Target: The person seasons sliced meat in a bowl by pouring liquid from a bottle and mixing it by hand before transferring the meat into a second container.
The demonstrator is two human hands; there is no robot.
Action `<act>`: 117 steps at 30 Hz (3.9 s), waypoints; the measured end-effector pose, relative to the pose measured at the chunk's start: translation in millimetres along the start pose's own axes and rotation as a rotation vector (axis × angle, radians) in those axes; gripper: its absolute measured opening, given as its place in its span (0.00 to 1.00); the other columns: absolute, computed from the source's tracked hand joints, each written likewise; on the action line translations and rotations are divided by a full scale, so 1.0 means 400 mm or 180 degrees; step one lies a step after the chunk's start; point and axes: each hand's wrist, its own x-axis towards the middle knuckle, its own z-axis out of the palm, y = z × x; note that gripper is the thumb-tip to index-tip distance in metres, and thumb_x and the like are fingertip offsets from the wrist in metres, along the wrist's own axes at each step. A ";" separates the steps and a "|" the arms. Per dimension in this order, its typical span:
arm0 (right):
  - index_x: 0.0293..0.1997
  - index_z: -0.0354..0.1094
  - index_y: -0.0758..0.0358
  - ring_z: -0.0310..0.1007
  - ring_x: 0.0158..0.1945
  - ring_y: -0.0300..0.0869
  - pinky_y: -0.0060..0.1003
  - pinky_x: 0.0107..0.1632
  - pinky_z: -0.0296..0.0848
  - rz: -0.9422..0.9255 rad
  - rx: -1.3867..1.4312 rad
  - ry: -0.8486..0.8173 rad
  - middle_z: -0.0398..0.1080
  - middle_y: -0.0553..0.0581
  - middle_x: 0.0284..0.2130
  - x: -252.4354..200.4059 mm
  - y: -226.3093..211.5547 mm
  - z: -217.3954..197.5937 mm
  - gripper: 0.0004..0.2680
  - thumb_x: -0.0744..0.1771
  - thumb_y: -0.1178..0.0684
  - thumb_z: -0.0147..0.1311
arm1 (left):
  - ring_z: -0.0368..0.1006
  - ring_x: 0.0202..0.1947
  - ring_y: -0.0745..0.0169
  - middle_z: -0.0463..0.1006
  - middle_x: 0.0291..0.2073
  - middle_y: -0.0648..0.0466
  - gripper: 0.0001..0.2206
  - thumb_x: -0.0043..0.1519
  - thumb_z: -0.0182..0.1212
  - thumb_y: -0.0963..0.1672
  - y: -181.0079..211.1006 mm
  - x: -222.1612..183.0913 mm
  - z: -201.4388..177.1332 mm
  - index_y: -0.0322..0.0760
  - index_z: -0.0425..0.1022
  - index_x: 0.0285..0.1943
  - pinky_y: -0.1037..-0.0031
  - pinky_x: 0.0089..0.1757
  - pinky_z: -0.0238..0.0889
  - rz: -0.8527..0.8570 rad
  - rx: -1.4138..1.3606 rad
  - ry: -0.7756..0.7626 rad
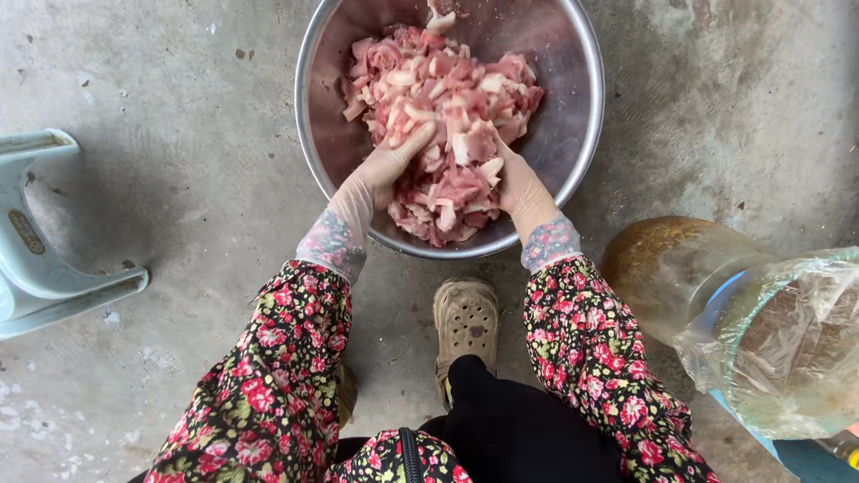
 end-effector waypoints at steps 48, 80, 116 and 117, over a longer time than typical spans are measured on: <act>0.75 0.50 0.62 0.74 0.54 0.43 0.36 0.57 0.73 -0.1721 -0.0533 0.0094 0.70 0.63 0.57 -0.139 -0.028 0.267 0.27 0.67 0.55 0.58 | 0.79 0.37 0.57 0.79 0.46 0.46 0.24 0.62 0.66 0.49 0.294 -0.145 0.210 0.33 0.65 0.62 0.66 0.38 0.79 0.0175 0.1561 0.0090; 0.74 0.49 0.66 0.70 0.60 0.42 0.37 0.64 0.67 -0.1439 -0.0037 0.0050 0.68 0.59 0.61 0.132 0.067 0.052 0.29 0.64 0.60 0.62 | 0.73 0.39 0.66 0.77 0.45 0.56 0.21 0.67 0.67 0.53 0.089 0.092 -0.071 0.36 0.73 0.59 0.74 0.38 0.68 -0.0387 0.0733 -0.0024; 0.54 0.68 0.72 0.77 0.43 0.42 0.36 0.45 0.76 -0.1850 -0.3526 0.0576 0.75 0.60 0.43 -0.292 -0.233 0.329 0.10 0.69 0.58 0.48 | 0.75 0.43 0.35 0.79 0.41 0.34 0.19 0.64 0.59 0.51 0.396 0.197 0.267 0.29 0.80 0.46 0.55 0.47 0.70 0.1039 0.6008 -0.0398; 0.59 0.70 0.73 0.76 0.50 0.44 0.37 0.51 0.72 -0.2459 -0.4421 0.0680 0.76 0.65 0.48 -0.328 -0.225 0.327 0.12 0.70 0.59 0.50 | 0.75 0.44 0.36 0.78 0.41 0.33 0.21 0.61 0.62 0.52 0.387 0.221 0.251 0.26 0.80 0.44 0.57 0.48 0.69 0.0908 0.6037 -0.0396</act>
